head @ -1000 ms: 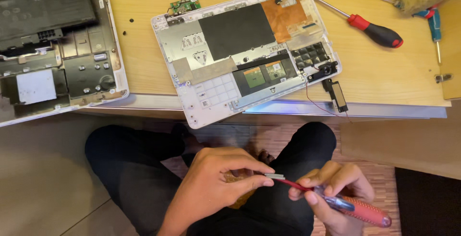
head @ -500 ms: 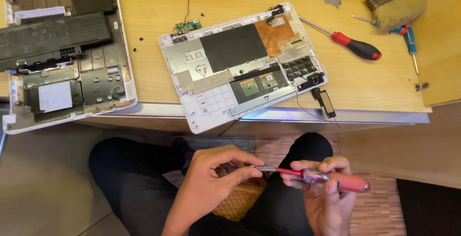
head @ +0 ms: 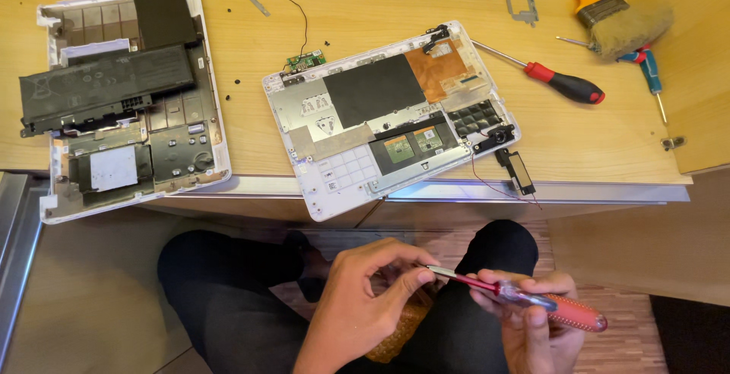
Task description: The person uses a red-handled screwdriver to remove a screw from a small metal bracket and then places the screw onto the disassembled laptop chassis. The person repeats this process with another screw.
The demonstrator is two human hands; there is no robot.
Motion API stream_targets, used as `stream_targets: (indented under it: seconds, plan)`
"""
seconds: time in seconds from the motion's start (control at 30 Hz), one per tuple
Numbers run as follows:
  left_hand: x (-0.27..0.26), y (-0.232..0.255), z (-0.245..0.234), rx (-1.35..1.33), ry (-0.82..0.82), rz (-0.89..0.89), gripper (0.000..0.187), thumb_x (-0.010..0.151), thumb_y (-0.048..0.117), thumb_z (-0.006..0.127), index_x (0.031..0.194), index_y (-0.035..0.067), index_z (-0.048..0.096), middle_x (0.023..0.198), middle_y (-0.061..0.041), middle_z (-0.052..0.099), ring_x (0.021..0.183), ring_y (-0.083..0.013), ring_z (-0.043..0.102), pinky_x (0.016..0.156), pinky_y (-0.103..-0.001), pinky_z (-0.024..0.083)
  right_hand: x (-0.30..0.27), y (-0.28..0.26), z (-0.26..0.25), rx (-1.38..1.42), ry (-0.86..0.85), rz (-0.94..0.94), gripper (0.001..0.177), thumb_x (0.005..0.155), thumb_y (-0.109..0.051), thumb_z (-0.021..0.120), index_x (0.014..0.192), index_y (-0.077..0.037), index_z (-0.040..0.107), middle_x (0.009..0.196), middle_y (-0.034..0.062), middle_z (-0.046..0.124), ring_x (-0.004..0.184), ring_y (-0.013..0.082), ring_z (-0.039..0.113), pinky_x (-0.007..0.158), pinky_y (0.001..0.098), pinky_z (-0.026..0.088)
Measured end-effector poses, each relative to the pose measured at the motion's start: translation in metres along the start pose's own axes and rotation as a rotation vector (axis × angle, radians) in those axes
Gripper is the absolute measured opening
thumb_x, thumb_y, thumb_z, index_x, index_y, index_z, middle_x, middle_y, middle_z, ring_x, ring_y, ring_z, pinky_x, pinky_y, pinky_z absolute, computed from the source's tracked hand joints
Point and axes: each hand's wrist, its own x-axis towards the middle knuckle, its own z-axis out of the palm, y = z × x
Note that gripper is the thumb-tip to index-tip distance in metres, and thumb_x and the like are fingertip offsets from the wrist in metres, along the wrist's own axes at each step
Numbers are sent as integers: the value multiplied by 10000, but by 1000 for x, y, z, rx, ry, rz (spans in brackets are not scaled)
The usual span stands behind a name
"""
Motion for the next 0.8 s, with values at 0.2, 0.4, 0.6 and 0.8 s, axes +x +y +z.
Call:
stream_targets:
  seconds: [0.2,0.4,0.6,0.8]
  plan:
    - [22,19,-34,320,-83,187,250,918,347,592,1073,187,707,1071,-1,738,969,-151,676,825,-318,532,8,-5,-13,29,80,46,324,1016,-321,654,1123,-42,529,1023,338,662,955,478,712,771,442,666]
    - [93,-2,-51,890,318,274,140,918,302,651,934,208,753,974,0,652,926,-263,550,737,-427,433,7,-3,-20,55,100,44,316,1001,-304,673,1105,-38,538,1030,353,663,927,487,717,766,472,661]
    - [119,-11,-47,1049,385,334,45,899,243,686,880,217,718,928,-1,612,849,-287,534,692,-438,419,2,14,-38,99,111,94,312,1028,-315,616,1147,-34,545,1030,346,641,972,408,699,770,472,656]
    - [124,-13,-44,1013,321,378,48,913,211,688,928,221,733,969,-19,598,867,-274,518,747,-427,407,5,22,-49,131,116,136,292,1032,-308,589,1135,-37,552,1034,341,645,962,444,700,767,507,645]
